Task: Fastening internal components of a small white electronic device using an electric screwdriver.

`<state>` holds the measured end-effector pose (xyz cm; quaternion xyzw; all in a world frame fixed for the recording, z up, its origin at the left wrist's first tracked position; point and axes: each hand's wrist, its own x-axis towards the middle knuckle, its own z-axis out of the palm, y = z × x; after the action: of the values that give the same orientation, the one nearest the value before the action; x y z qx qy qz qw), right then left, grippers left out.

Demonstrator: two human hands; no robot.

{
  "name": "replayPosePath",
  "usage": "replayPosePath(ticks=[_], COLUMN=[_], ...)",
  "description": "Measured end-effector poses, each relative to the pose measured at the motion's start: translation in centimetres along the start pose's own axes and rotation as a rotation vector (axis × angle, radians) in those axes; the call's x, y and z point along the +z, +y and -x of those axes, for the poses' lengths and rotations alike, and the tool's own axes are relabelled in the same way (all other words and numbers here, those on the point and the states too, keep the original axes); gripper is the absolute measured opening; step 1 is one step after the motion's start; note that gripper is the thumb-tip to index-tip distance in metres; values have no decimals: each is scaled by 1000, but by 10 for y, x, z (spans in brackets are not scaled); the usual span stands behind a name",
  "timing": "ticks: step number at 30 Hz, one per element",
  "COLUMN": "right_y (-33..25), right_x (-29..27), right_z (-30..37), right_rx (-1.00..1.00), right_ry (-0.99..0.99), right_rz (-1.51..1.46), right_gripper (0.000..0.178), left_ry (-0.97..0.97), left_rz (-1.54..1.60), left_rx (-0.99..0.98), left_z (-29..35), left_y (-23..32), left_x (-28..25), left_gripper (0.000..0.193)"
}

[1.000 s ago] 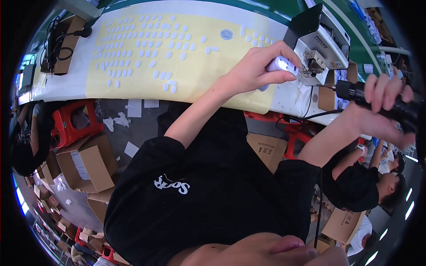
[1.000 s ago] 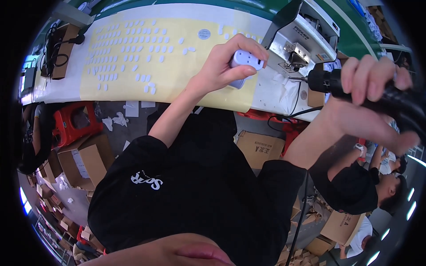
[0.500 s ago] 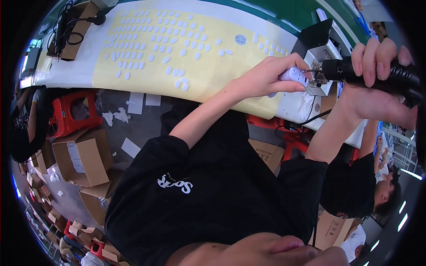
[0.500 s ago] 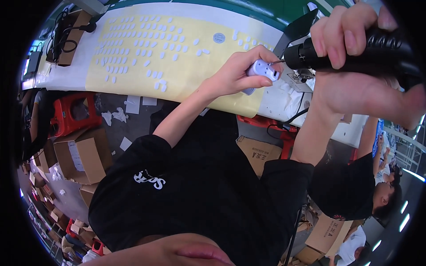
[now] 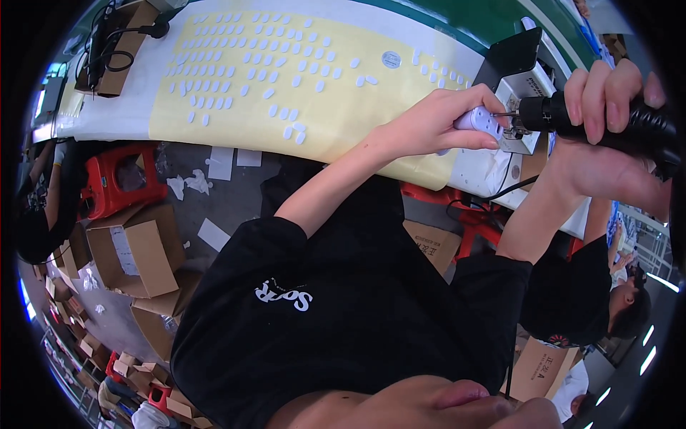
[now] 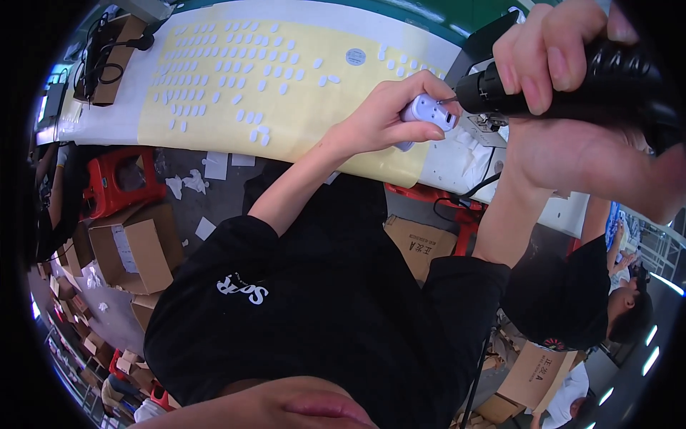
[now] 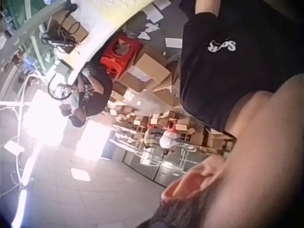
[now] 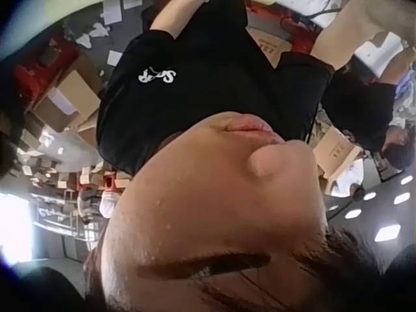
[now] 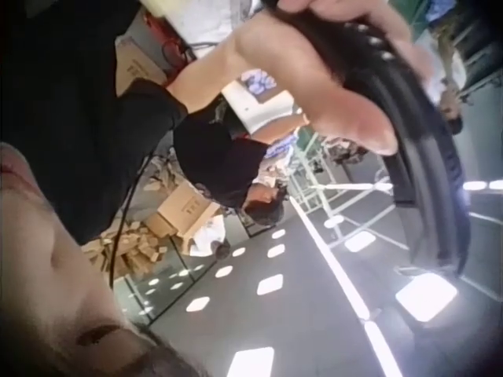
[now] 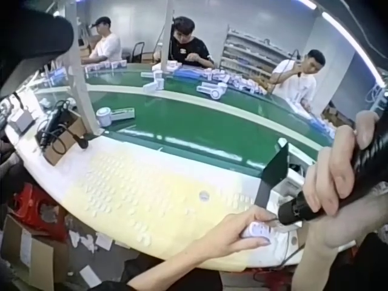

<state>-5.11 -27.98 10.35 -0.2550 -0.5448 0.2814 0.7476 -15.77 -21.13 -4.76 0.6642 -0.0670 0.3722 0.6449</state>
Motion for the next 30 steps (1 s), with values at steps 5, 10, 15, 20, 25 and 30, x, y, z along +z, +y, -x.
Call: replayPosePath(ticks=[5, 10, 15, 20, 25, 30], right_y=[-3, 4, 2, -3, -33, -18], right_x=[-4, 6, 6, 6, -16, -71], right_z=[0, 2, 4, 8, 19, 33], right_rx=[4, 1, -10, -22, -16, -116], right_ry=[39, 71, 94, 116, 124, 215], right_rz=[15, 31, 56, 81, 95, 505], right_gripper=[76, 76, 76, 76, 76, 72], left_ry=[9, 10, -7, -31, -9, -36], left_rz=[-9, -19, 1, 14, -2, 44], left_rx=[25, 29, 32, -9, 13, 15], left_z=[-2, 0, 0, -1, -2, -3], left_y=[-1, -3, -2, 0, -4, -4], left_x=[1, 1, 1, -2, 1, 2], left_gripper=[41, 43, 43, 42, 40, 37])
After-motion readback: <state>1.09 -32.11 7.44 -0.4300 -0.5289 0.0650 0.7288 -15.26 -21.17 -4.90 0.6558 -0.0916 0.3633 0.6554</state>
